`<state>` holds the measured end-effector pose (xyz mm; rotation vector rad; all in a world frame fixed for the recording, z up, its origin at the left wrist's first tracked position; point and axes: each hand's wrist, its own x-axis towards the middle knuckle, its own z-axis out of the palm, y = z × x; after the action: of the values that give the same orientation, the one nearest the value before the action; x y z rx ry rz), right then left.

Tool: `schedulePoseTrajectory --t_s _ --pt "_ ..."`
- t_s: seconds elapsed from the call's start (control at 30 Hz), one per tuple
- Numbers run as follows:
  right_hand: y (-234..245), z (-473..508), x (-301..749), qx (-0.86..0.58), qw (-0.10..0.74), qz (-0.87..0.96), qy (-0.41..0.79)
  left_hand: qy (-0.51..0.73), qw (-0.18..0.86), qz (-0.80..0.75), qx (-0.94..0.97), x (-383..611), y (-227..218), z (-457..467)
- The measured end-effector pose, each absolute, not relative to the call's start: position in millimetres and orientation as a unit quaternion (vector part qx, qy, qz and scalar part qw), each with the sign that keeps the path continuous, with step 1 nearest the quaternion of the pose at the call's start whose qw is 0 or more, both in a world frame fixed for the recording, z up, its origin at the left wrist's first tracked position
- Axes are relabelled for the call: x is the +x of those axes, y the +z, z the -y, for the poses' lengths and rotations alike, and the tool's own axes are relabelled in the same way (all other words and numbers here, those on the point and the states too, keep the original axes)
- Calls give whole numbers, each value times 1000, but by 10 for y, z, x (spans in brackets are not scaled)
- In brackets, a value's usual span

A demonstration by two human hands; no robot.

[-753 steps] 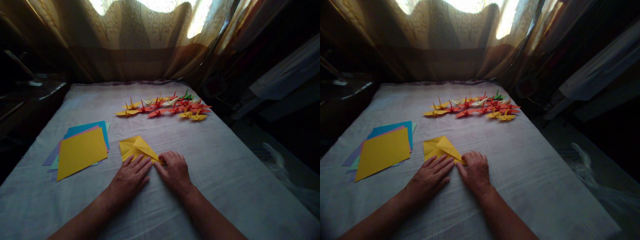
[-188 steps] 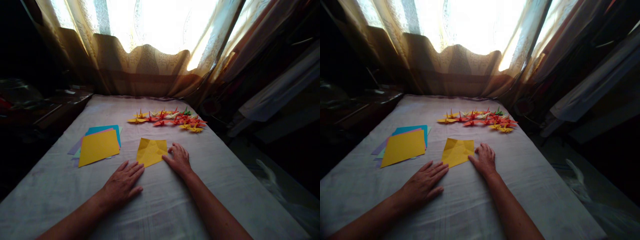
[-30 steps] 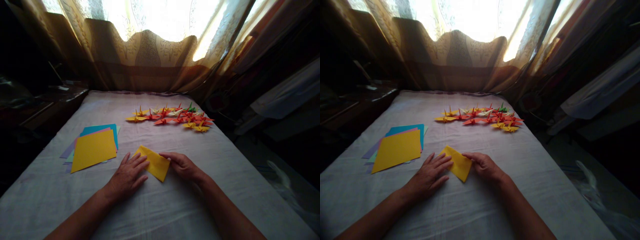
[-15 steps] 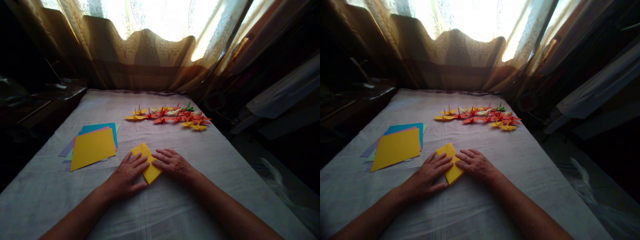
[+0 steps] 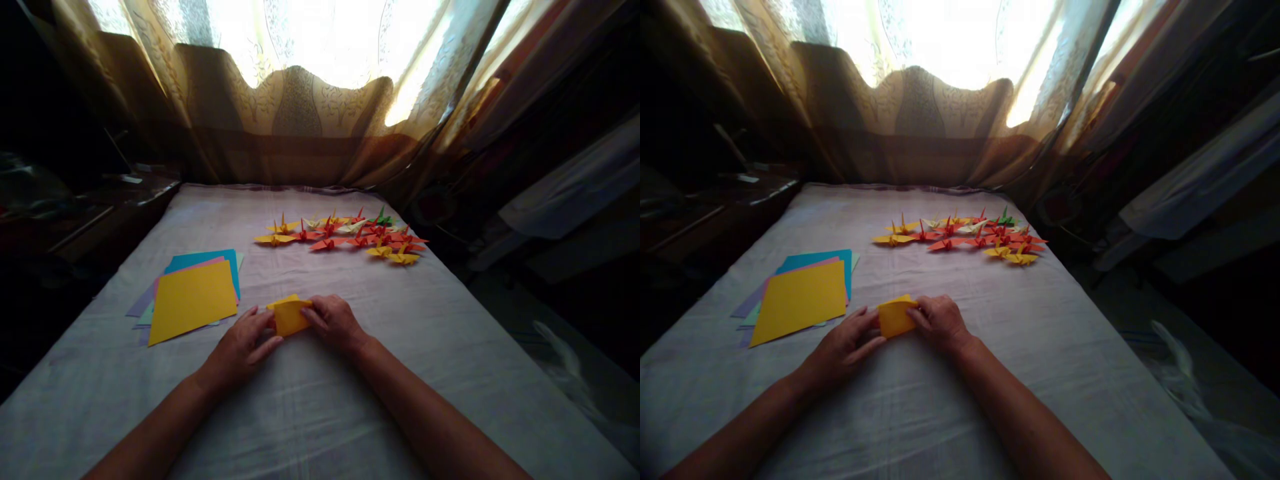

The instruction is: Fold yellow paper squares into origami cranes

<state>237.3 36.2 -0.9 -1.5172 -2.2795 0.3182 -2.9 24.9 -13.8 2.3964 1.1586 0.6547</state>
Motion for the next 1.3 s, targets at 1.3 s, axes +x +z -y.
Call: schedulePoseTrajectory --t_s 1.3 --pt "-250 -564 2093 -638 163 752 28 159 31 -399 902 287 -185 63"
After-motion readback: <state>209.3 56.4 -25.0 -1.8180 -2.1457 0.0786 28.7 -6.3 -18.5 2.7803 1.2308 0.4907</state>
